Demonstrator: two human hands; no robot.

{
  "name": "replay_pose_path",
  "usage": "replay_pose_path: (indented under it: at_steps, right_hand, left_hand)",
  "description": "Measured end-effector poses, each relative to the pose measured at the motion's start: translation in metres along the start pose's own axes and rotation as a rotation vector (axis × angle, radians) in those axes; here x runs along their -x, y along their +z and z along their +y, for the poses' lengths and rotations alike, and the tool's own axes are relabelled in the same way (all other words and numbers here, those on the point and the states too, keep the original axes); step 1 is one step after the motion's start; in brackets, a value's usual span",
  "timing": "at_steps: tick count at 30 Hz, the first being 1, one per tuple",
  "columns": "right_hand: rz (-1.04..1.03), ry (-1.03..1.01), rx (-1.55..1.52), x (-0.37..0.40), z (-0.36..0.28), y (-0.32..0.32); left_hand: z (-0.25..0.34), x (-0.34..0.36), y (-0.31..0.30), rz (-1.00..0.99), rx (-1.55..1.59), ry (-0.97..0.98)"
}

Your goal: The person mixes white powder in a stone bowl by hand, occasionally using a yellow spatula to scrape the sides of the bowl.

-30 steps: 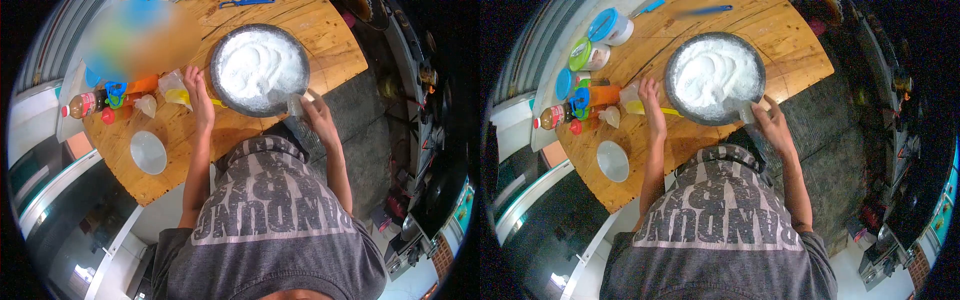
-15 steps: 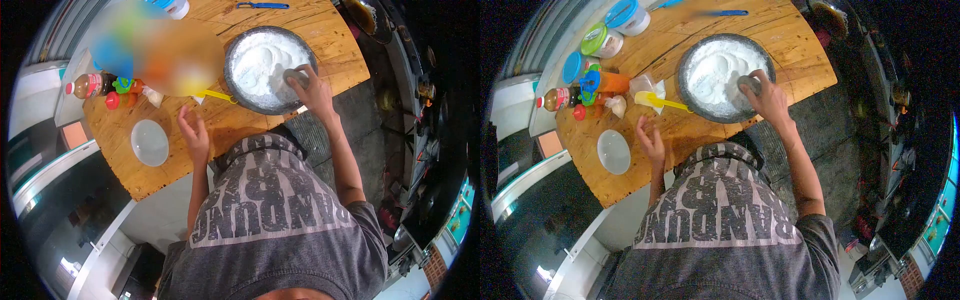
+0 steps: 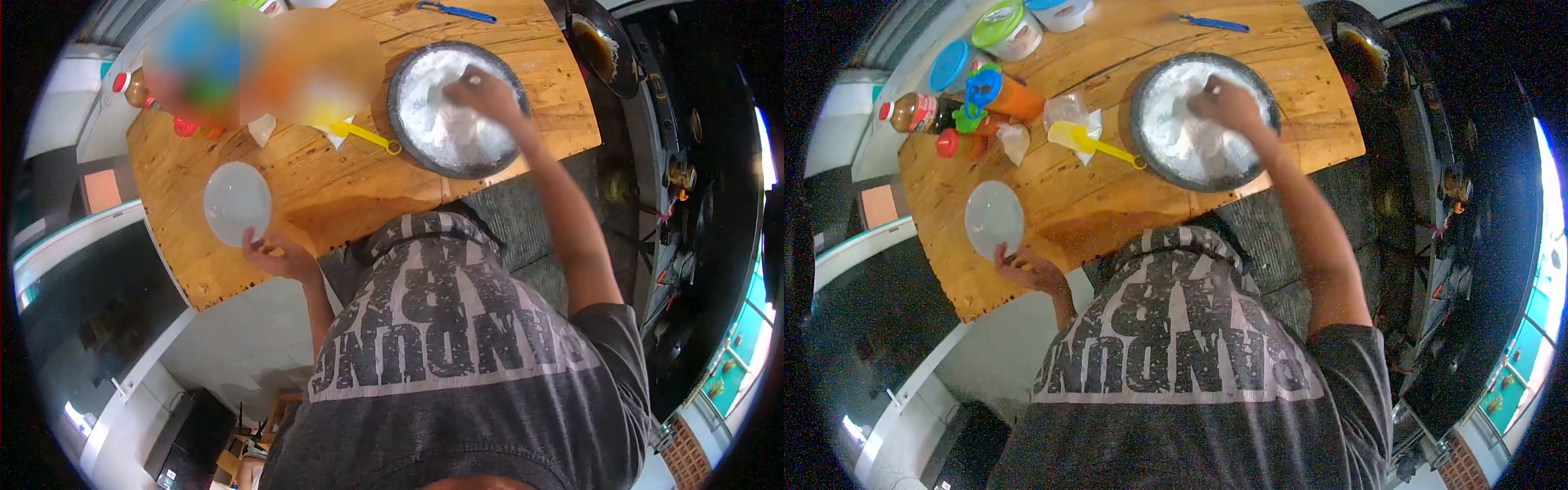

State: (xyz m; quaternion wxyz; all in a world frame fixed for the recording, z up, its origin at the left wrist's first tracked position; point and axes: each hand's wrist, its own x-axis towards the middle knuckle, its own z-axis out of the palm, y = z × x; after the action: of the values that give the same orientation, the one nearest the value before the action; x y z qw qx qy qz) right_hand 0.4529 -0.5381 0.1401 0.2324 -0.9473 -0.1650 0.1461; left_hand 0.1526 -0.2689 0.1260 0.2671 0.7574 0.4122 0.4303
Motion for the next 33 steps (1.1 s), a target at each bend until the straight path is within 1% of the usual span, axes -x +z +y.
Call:
replay_pose_path:
  at_steps: [1, 2, 4, 5, 6, 7, 8, 9, 12, 13, 14, 15, 16, 18, 19, 20, 21, 22, 24, 25, 26, 27, 28, 29, 30, 31, 32, 33]
  right_hand:
    - [-0.153, 0.087, -0.261, -0.023, 0.022, -0.001]
    - [-0.308, 0.246, -0.404, -0.015, 0.006, -0.023]
    - [-0.067, 0.021, -0.35, 0.004, 0.027, 0.011]
    - [0.118, 0.008, -0.154, 0.034, 0.005, 0.026]
    - [0.114, -0.049, -0.016, 0.059, -0.007, 0.038]
    - [0.119, -0.107, 0.121, 0.083, -0.019, 0.051]
    - [0.28, -0.19, 0.068, 0.091, -0.024, 0.054]
    - [0.257, -0.163, 0.082, 0.081, -0.024, 0.053]
    - [0.238, -0.066, 0.074, 0.044, -0.026, 0.043]
    - [0.254, -0.057, 0.019, 0.031, -0.024, 0.038]
    - [0.174, 0.008, -0.109, 0.02, -0.017, 0.029]
    - [0.167, 0.049, -0.243, 0.022, -0.007, 0.026]
    - [0.164, 0.086, -0.378, 0.025, 0.002, 0.025]
    - [0.115, 0.141, -0.253, 0.063, 0.002, 0.038]
    - [0.15, 0.09, -0.216, 0.087, -0.019, 0.04]
    - [0.215, -0.064, 0.011, 0.099, -0.022, 0.059]
    - [0.232, -0.081, 0.03, 0.093, -0.027, 0.061]
    - [0.247, -0.1, 0.048, 0.085, -0.029, 0.063]
    - [0.317, -0.094, 0.155, 0.049, -0.029, 0.055]
    - [0.288, -0.078, 0.108, 0.03, -0.032, 0.042]
    - [0.211, -0.004, 0.091, 0.018, -0.036, 0.029]
    - [0.214, 0.025, -0.057, 0.014, -0.025, 0.029]
    - [0.214, 0.056, -0.205, 0.015, -0.009, 0.028]
    - [0.141, 0.071, -0.198, 0.024, 0.0, 0.022]
    - [0.037, 0.152, -0.198, 0.039, 0.005, 0.023]
    - [0.075, 0.145, -0.127, 0.063, -0.015, 0.025]
    - [0.112, 0.137, -0.054, 0.076, -0.035, 0.028]
    - [0.158, 0.037, 0.01, 0.076, -0.041, 0.039]
  left_hand:
    - [-0.003, -0.01, -0.001, 0.101, -0.015, -0.071]
    - [-0.011, -0.02, -0.005, 0.202, -0.027, -0.142]
    - [-0.081, -0.05, -0.02, 0.431, -0.151, 0.026]
    - [-0.097, -0.064, -0.029, 0.469, -0.239, -0.058]
    - [-0.113, -0.073, -0.044, 0.499, -0.334, -0.142]
    - [-0.137, -0.082, -0.057, 0.544, -0.41, -0.328]
    - [-0.166, -0.089, -0.066, 0.589, -0.481, -0.513]
    - [-0.185, -0.095, -0.067, 0.631, -0.548, -0.699]
    - [-0.2, -0.104, -0.06, 0.678, -0.559, -0.894]
    - [-0.222, -0.103, -0.053, 0.635, -0.63, -0.86]
    - [-0.255, -0.099, -0.051, 0.594, -0.707, -0.819]
    - [-0.274, -0.099, -0.051, 0.557, -0.782, -0.777]
    - [-0.27, -0.102, -0.051, 0.566, -0.76, -0.786]
    - [-0.241, -0.101, -0.042, 0.592, -0.704, -0.825]
    - [-0.223, -0.098, -0.042, 0.589, -0.689, -0.815]
    - [-0.204, -0.097, -0.042, 0.582, -0.672, -0.801]
    - [-0.194, -0.098, -0.039, 0.578, -0.653, -0.785]
    - [-0.207, -0.1, -0.034, 0.618, -0.686, -0.794]
    - [-0.252, -0.1, -0.035, 0.695, -0.779, -0.794]
    - [-0.258, -0.098, -0.035, 0.713, -0.75, -0.784]
    - [-0.261, -0.097, -0.035, 0.733, -0.72, -0.775]
    - [-0.264, -0.097, -0.04, 0.707, -0.722, -0.751]
    - [-0.269, -0.096, -0.044, 0.681, -0.724, -0.726]
    - [-0.264, -0.091, -0.047, 0.611, -0.751, -0.686]
    - [-0.262, -0.092, -0.045, 0.594, -0.783, -0.691]
    - [-0.263, -0.092, -0.043, 0.577, -0.814, -0.697]
    - [-0.269, -0.098, -0.04, 0.612, -0.855, -0.745]
    - [-0.264, -0.1, -0.037, 0.649, -0.898, -0.793]
